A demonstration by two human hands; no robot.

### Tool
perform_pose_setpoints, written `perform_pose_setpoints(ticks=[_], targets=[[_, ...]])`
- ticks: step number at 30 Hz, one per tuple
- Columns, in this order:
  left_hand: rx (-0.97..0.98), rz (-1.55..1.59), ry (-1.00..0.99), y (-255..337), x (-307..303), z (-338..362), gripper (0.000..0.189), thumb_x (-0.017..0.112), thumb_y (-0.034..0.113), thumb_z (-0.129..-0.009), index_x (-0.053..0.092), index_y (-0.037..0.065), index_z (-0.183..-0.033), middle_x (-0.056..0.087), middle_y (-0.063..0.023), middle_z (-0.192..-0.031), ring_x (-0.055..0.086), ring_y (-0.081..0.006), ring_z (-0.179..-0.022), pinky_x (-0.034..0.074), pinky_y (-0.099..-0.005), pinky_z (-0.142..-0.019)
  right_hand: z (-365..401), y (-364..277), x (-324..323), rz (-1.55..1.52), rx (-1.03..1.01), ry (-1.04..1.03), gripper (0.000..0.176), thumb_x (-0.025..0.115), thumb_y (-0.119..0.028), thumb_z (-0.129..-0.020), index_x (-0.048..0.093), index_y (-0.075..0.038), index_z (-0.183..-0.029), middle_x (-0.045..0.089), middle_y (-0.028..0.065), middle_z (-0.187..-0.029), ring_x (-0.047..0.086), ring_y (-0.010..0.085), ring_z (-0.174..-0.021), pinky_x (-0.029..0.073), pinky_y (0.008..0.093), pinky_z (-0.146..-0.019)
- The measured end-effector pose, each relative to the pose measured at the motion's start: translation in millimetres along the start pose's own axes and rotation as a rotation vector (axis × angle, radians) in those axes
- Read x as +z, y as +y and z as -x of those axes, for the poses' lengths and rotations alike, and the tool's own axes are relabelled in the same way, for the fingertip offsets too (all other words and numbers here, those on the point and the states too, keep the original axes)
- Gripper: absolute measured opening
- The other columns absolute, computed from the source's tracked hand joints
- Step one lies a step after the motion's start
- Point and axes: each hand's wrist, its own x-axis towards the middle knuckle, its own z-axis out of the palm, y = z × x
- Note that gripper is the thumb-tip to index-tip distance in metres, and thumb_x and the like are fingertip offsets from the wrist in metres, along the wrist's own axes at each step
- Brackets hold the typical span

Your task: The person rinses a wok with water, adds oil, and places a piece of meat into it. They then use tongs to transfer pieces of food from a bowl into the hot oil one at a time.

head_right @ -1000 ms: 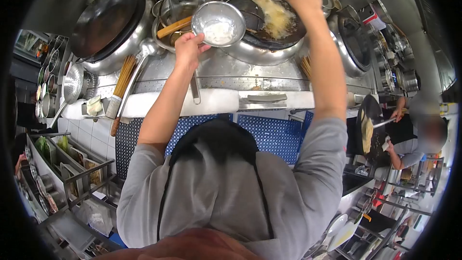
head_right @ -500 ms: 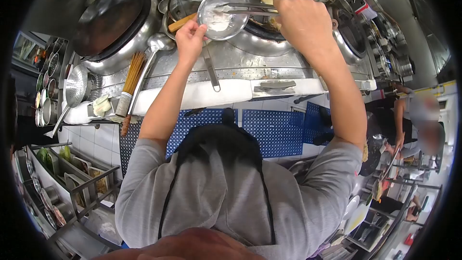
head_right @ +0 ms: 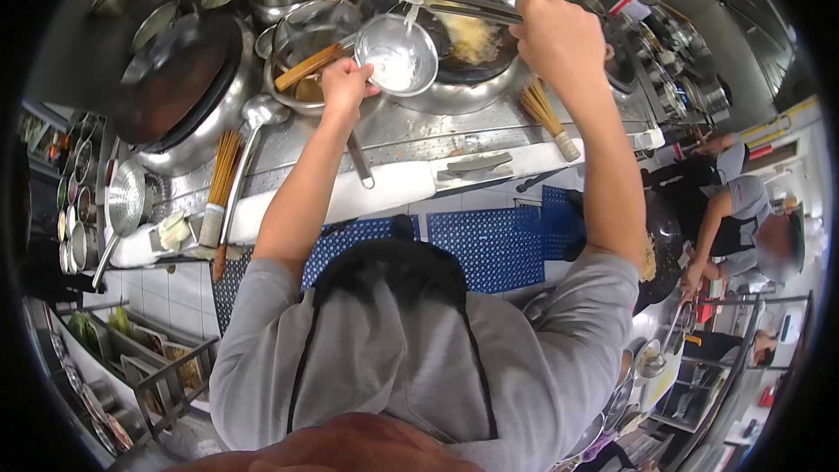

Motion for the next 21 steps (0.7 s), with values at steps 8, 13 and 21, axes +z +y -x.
perform_pose_setpoints(ticks=[8,13,21], targets=[[-0.141,0.158,-0.105,-16.8,20.5,19.1,0.031,0.067,0.000,-0.082,0.045,0.007,-0.062,0.051,-0.0016,-0.063,0.058,-0.0126,-0.054,0.055,-0.0284,-0.048,-76.0,50.0,141.1,0.002,0.255,-0.176,0.018,0.057,-0.010,-0.080,0.070,-0.004,-0.091,0.071,0.0199,-0.095,0.070,0.0347,-0.090,0.056,0.0440,-0.078],[-0.152,0.197,-0.065,-2.6,18.7,31.2,0.030,0.065,0.000,-0.085,0.045,0.007,-0.063,0.051,-0.0011,-0.065,0.055,-0.0112,-0.055,0.056,-0.0286,-0.052,-112.3,66.5,268.0,-0.182,0.428,-0.323,0.036,0.066,-0.028,-0.083,0.068,-0.002,-0.107,0.068,0.0227,-0.108,0.065,0.0377,-0.104,0.052,0.0459,-0.090],[-0.135,0.347,0.055,-3.2,4.4,19.4,0.031,0.065,0.000,-0.087,0.046,0.008,-0.063,0.053,-0.0010,-0.068,0.055,-0.0102,-0.060,0.058,-0.0288,-0.056,-110.3,70.1,185.1,-0.155,0.416,-0.221,0.038,0.062,-0.038,-0.088,0.071,-0.003,-0.101,0.069,0.0215,-0.104,0.067,0.0371,-0.100,0.054,0.0451,-0.085]])
